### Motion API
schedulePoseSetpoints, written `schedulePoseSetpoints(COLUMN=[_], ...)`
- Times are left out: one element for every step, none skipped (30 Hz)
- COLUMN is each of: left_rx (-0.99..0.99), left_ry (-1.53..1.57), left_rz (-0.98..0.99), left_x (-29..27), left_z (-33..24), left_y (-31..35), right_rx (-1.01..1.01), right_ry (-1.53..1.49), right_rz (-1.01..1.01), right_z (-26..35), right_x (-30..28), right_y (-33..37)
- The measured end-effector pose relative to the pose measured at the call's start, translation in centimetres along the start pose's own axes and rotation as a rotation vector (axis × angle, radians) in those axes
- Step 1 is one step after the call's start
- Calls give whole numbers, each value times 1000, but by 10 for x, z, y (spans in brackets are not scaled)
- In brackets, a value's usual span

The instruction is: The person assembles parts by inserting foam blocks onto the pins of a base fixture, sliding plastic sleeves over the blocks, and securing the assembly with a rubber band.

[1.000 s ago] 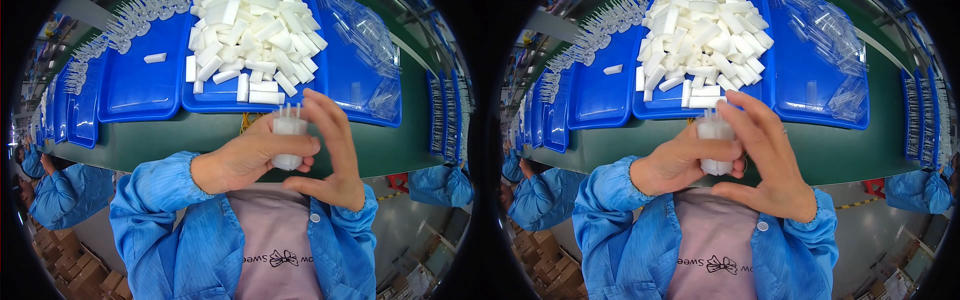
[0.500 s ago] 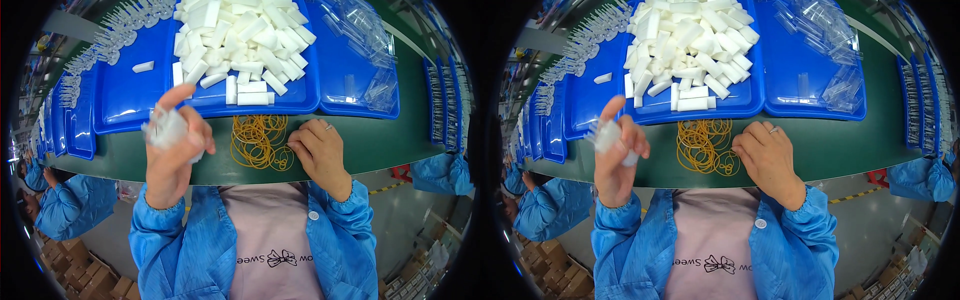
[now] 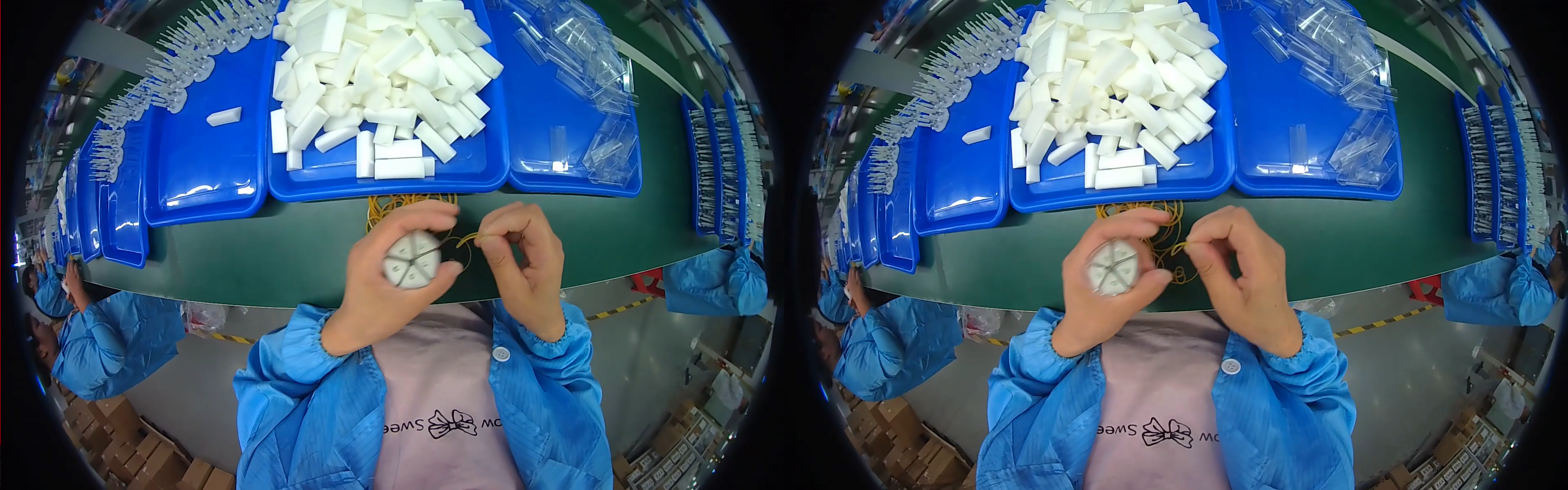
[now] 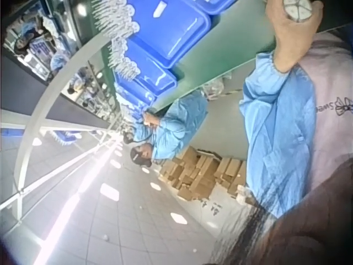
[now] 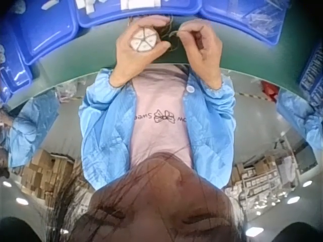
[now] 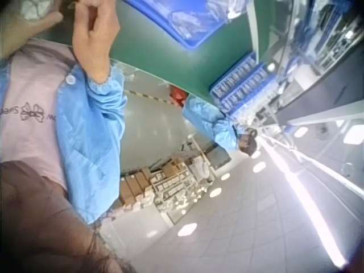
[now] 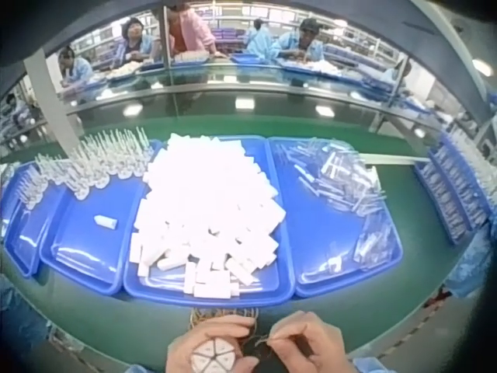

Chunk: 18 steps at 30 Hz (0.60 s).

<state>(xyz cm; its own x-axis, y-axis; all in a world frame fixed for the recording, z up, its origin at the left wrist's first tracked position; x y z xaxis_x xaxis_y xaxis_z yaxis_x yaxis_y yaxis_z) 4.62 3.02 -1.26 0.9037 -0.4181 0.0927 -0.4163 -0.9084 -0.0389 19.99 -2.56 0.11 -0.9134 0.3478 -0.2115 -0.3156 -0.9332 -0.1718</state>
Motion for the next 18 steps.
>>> schedulePoseSetpoints(left_rx=[-60, -60, -185, -310, -466, -465, -545, -618, -620, -620, -495, -364, -222, -225, -111, 8, 268, 269], left_ry=[-3, -5, 103, 212, 431, 431, 673, 915, 852, 853, 507, 165, -157, -159, -389, -612, -505, -505], left_rz=[34, 34, 77, 119, 196, 195, 386, 578, 687, 689, 627, 561, 485, 484, 386, 296, 342, 342], left_x=[5, 5, 7, 9, 9, 3, 6, 8, 7, 10, 12, 14, 12, 15, 13, 12, 12, 13], left_z=[-1, -5, -5, -5, -4, -4, -5, -10, -18, -23, -22, -23, -23, -18, -11, -7, -11, -15], left_y=[-3, -6, -7, -7, -6, -5, 1, 7, 5, 5, 3, 1, 0, 1, 1, 0, -6, -8], right_rx=[-12, -24, -159, -161, 20, 207, 304, 305, 443, 584, 507, 501, 393, 282, 240, 94, -370, -598], right_ry=[32, 64, 110, 107, -279, -662, -969, -970, -1213, -1455, -1416, -1415, -1059, -703, -460, -90, 157, 348], right_rz=[-6, -11, -16, -14, -21, -28, -4, -1, 31, 64, 105, 97, 82, 66, 63, 211, 289, 281], right_z=[7, 10, 12, 12, 7, 1, -2, -3, -2, -2, -2, 2, 10, 19, 28, 37, 37, 55], right_x=[4, 5, 4, 1, -3, -5, -9, -19, -27, -30, -31, -31, -26, -21, -12, -3, 10, 21], right_y=[2, 3, 3, 3, 4, 5, 4, 1, -1, -3, -6, -10, -16, -21, -20, -16, 0, 10])
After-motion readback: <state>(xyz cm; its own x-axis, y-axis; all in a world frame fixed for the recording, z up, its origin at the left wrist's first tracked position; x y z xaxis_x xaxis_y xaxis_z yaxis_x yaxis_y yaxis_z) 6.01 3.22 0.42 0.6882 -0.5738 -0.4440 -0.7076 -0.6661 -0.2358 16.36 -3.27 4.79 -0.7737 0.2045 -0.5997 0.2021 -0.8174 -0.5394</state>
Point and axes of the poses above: each hand's wrist, its own y-axis away from the middle knuckle, its own x-axis out of the palm, z = x × y, the point moved 4 cm from there along -y, towards the middle knuckle, and after that the axes turned 6 degrees about -z, right-handed, at the moved point
